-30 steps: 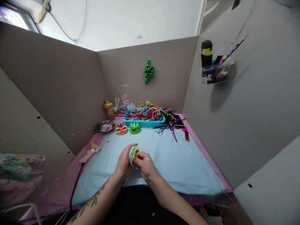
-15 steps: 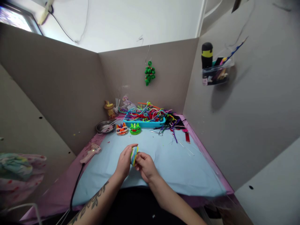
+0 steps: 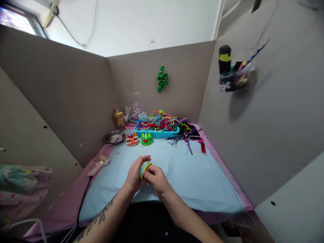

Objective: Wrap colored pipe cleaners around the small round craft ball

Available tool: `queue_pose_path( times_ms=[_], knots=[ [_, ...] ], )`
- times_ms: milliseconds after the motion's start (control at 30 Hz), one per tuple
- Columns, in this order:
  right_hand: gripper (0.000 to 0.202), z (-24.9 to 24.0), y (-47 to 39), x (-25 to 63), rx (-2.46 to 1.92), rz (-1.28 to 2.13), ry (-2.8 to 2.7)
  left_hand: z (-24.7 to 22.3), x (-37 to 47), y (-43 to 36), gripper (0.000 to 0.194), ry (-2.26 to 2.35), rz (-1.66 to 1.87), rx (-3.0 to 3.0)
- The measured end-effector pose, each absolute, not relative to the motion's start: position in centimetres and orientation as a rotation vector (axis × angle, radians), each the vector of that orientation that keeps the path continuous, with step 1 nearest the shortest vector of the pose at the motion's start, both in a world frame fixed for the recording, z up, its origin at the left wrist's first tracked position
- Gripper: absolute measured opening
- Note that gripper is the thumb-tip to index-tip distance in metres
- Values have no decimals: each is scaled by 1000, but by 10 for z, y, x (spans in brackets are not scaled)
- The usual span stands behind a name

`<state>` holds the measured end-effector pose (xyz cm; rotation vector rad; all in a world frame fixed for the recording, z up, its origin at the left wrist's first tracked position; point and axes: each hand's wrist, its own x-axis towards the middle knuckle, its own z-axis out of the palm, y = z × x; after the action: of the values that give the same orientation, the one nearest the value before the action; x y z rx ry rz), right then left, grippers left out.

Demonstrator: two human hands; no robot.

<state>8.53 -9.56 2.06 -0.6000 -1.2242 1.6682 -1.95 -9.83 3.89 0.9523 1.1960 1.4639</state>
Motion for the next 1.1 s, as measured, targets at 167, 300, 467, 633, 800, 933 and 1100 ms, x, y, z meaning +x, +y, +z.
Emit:
queue_pose_path(
  times_ms=[167, 300, 467, 633, 800, 933, 1100],
  knots=[
    [38, 12, -94, 82, -607, 1690, -1164, 40, -16, -102, 41, 1133, 1375, 1010],
    [39, 11, -95, 80, -628, 1676, -1122, 40, -12, -104, 33, 1169, 1312, 1061],
    [41, 9, -98, 78, -635, 1666, -1082, 38, -13, -104, 30, 1170, 1299, 1082],
    [44, 8, -99, 77, -623, 1681, -1046, 39, -14, -107, 31, 1158, 1300, 1144],
    [44, 10, -99, 79, -614, 1688, -1032, 42, -16, -108, 33, 1155, 1350, 1252],
    [41, 16, -101, 80, -551, 1759, -914, 43, -27, -106, 28, 1110, 1476, 1437],
    [33, 24, -102, 82, -547, 1692, -1014, 36, -33, -106, 38, 1019, 1533, 1536]
  ],
)
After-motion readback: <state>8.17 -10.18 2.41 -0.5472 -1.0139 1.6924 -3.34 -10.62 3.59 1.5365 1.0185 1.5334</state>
